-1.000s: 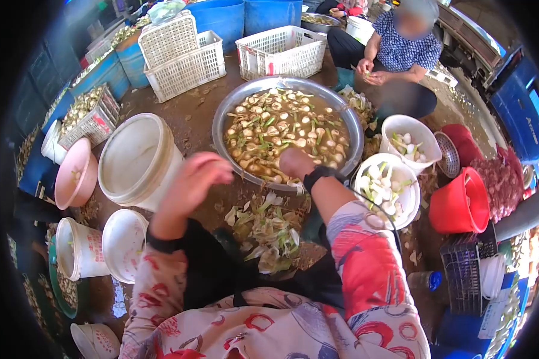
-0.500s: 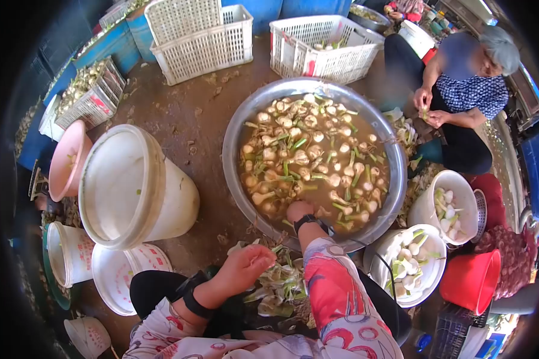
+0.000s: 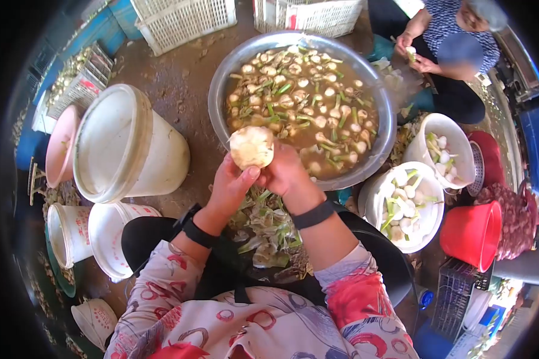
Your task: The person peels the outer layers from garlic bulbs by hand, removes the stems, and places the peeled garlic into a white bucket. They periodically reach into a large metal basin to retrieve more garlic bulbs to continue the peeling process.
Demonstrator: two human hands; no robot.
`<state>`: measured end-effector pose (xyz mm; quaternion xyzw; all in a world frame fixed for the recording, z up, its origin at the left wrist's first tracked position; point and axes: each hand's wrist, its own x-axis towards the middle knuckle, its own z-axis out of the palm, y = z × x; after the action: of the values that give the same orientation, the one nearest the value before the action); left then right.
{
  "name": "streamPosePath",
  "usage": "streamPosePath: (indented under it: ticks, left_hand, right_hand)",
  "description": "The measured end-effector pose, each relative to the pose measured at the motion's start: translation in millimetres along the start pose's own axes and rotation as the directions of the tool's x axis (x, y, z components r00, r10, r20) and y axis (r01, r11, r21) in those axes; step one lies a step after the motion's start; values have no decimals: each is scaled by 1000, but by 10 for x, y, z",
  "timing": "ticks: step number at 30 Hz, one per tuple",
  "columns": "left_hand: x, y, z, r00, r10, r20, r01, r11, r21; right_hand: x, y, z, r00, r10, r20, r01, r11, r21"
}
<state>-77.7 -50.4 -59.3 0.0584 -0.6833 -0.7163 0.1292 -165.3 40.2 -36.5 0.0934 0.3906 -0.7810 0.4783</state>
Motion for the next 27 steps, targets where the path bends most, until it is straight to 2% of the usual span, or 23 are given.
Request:
streamPosePath:
  ticks: [2, 3, 4, 5, 6, 7, 8, 9, 10, 11, 12, 13, 14, 15, 17, 21, 23, 25, 27]
  left_hand:
    - [-145, 187, 176, 992, -96, -77, 54, 903, -426]
    - [-193, 305, 216, 994, 6, -112, -47, 930, -366]
    - [-220, 365, 215, 994, 32, -104, -67, 932, -357]
    - [-247, 406, 203, 980, 85, -180, -135, 948, -288]
    - [-271, 458, 178, 958, 141, -251, -197, 957, -213]
    - [-304, 559, 135, 972, 70, -226, -155, 911, -383]
    - [-340, 495, 55, 972, 94, -217, -172, 911, -374]
    - [-354, 356, -48, 975, 130, -182, -173, 954, -245]
    - [-423, 242, -84, 979, 134, -151, -153, 981, -117]
    - [-545, 430, 44, 967, 160, -201, -178, 981, -76]
    - [-601, 469, 52, 970, 162, -183, -178, 981, -75]
    - [-644, 480, 56, 974, 145, -174, -169, 977, -131]
    - [-674, 466, 53, 978, 125, -169, -156, 970, -187]
    - [-689, 430, 65, 966, 98, -240, -152, 965, -215]
    - [-742, 501, 13, 962, 110, -251, -155, 974, -165]
    - [-734, 576, -110, 943, 153, -294, -177, 983, -55]
    - [-741, 529, -161, 939, 159, -303, -171, 985, -12]
    - [-744, 449, -218, 916, 303, -263, -227, 932, 282]
    - [-724, 424, -229, 912, 327, -249, -230, 908, 349]
  right_hand:
    - [-216, 18, 110, 994, -94, -55, 78, 966, -246]
    - [-339, 6, 152, 992, -120, -41, 106, 963, -247]
    - [-463, -7, 197, 985, -172, 30, 160, 825, -541]
    - [-582, -9, 232, 974, -200, 106, 206, 596, -776]
    - [-686, -3, 254, 969, -217, 122, 230, 591, -773]
    - [-785, 2, 260, 964, -227, 140, 234, 472, -850]
    - [-882, -9, 259, 958, -239, 156, 233, 341, -911]
    - [-1024, -77, 270, 974, -188, 124, 209, 547, -811]
    - [-1105, -80, 303, 971, -204, 126, 220, 548, -807]
    - [-1179, -86, 335, 968, -173, 180, 237, 422, -875]
    - [-1219, -86, 341, 966, -133, 222, 252, 290, -923]
    - [-1207, -81, 308, 966, -93, 242, 258, 263, -930]
    - [-1203, -46, 296, 967, -99, 235, 253, 270, -929]
    - [-1189, 18, 300, 974, -58, 217, 224, 329, -917]
    - [-1169, 131, 332, 978, 2, 211, 186, 464, -866]
    - [-1061, 212, 398, 974, 26, 223, 180, 504, -845]
    - [-997, 231, 394, 965, 44, 260, 210, 468, -859]
    - [-962, 241, 402, 973, 57, 226, 173, 472, -864]
    - [-948, 261, 409, 979, 68, 192, 136, 482, -866]
